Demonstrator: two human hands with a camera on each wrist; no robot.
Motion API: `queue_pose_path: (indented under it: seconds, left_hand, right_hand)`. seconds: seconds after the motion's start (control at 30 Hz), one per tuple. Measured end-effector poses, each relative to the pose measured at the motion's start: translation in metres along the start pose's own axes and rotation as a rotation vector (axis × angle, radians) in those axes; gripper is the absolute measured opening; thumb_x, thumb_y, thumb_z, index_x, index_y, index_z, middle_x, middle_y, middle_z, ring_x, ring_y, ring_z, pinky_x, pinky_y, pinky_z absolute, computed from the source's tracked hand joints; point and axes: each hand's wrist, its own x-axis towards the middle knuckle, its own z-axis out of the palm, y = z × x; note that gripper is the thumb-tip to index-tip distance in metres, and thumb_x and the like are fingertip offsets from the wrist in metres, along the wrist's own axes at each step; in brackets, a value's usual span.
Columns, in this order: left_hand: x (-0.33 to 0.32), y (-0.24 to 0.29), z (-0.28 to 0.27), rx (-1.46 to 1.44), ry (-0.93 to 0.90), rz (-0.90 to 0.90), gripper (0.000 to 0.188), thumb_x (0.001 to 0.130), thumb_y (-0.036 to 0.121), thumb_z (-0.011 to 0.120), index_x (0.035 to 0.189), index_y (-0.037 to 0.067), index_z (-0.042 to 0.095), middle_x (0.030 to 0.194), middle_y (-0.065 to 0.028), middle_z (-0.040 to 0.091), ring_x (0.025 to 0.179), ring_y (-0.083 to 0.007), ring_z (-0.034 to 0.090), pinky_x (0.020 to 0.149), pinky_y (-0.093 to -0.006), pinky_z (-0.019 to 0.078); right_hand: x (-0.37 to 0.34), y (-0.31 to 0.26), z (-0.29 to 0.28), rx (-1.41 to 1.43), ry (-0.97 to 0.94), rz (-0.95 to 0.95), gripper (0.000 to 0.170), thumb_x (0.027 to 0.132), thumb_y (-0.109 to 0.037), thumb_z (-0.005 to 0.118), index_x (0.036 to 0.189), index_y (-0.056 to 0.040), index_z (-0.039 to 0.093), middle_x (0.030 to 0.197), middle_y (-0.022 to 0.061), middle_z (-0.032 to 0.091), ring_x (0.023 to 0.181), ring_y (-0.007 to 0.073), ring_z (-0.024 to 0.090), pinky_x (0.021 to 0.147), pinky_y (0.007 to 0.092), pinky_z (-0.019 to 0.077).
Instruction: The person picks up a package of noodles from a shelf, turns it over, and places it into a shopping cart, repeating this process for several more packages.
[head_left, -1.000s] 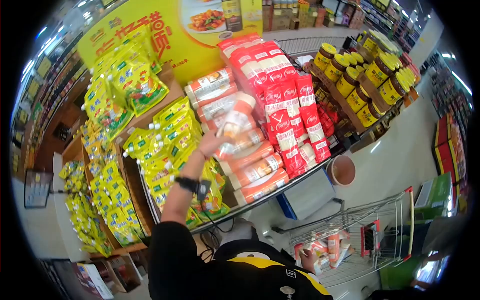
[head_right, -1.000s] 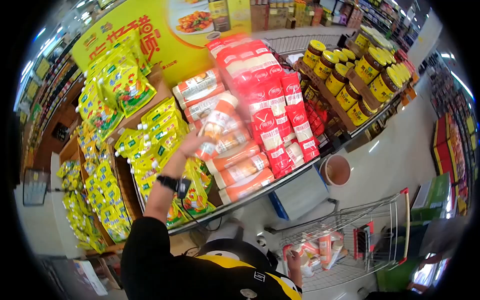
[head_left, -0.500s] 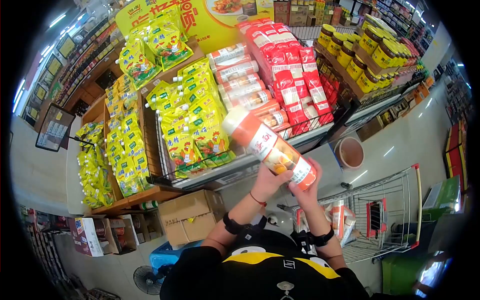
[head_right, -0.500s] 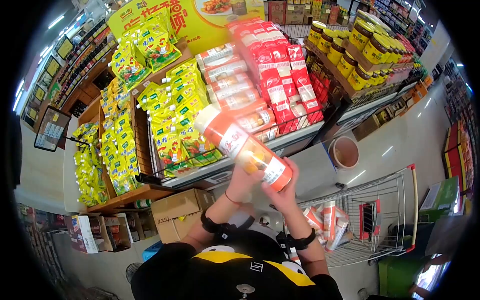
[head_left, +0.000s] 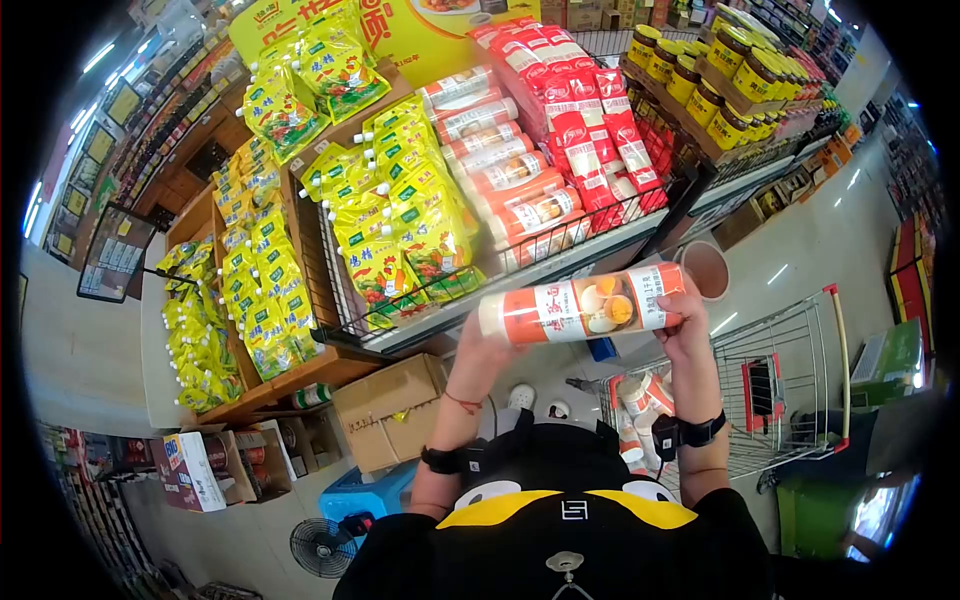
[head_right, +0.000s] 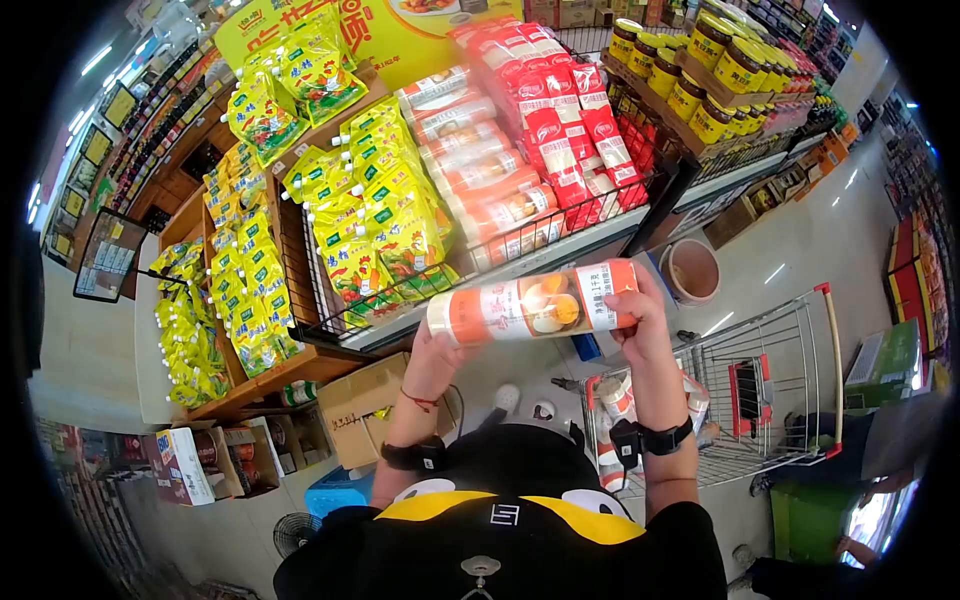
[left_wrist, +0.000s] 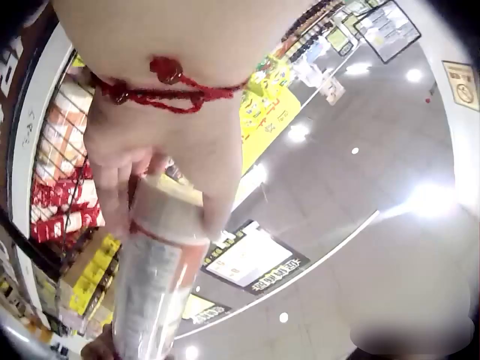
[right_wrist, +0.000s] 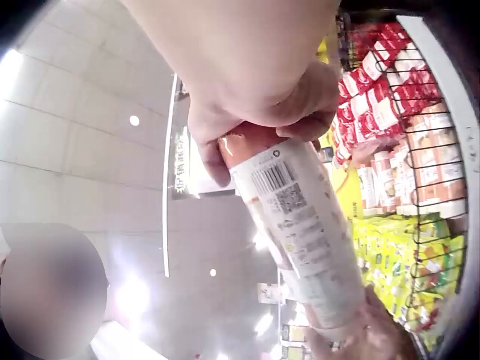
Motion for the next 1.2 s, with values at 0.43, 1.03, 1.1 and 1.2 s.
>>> queue_pose_path:
  seconds: [0.43, 1.03, 1.1, 1.2]
  left_hand:
    - [-0.023, 0.043, 0.022, 0.102, -0.074, 0.029, 0.056, 0.082, 0.033, 0.059, 0.123, -0.003, 0.043, 0.115, -0.0120, 0.058, 0.103, -0.0191, 0.058, 0.086, -0.0311, 0.0472]
    - [-0.024, 0.014, 0.032, 0.160, -0.205, -0.368, 0.047, 0.086, 0.021, 0.053, 0.128, 0.002, 0.042, 0.113, -0.0084, 0.056, 0.103, -0.0173, 0.055, 0.084, -0.0281, 0.0449]
    - [-0.027, 0.000, 0.048, 0.224, -0.176, -0.456, 0.046, 0.087, 0.022, 0.052, 0.127, 0.002, 0.044, 0.107, -0.0058, 0.059, 0.091, -0.0133, 0.058, 0.074, -0.0250, 0.0469]
    - [-0.021, -0.026, 0.056, 0.253, -0.358, -0.698, 0.044, 0.091, 0.026, 0.050, 0.128, 0.003, 0.046, 0.092, -0.0018, 0.062, 0.058, -0.0051, 0.046, 0.048, -0.0183, 0.0339]
  right_hand:
    - [-0.083, 0.008, -0.013, 0.080, 0.176, 0.140, 0.031, 0.088, -0.037, 0.051, 0.091, -0.0070, 0.056, 0.061, 0.0008, 0.056, 0.035, 0.0057, 0.036, 0.029, 0.0196, 0.0273]
    - [-0.161, 0.063, -0.049, 0.087, 0.278, 0.006, 0.050, 0.075, -0.016, 0.067, 0.118, -0.0055, 0.046, 0.090, 0.0031, 0.059, 0.068, 0.0090, 0.058, 0.046, 0.0208, 0.0412]
    - [-0.175, 0.076, -0.065, 0.261, 0.382, 0.096, 0.047, 0.075, -0.018, 0.065, 0.117, -0.0046, 0.049, 0.084, 0.0025, 0.060, 0.064, 0.0087, 0.058, 0.044, 0.0208, 0.0406]
    - [-0.198, 0.136, -0.136, 0.464, 0.468, 0.292, 0.036, 0.079, -0.027, 0.057, 0.108, -0.0062, 0.052, 0.074, 0.0043, 0.059, 0.042, 0.0088, 0.042, 0.036, 0.0208, 0.0340]
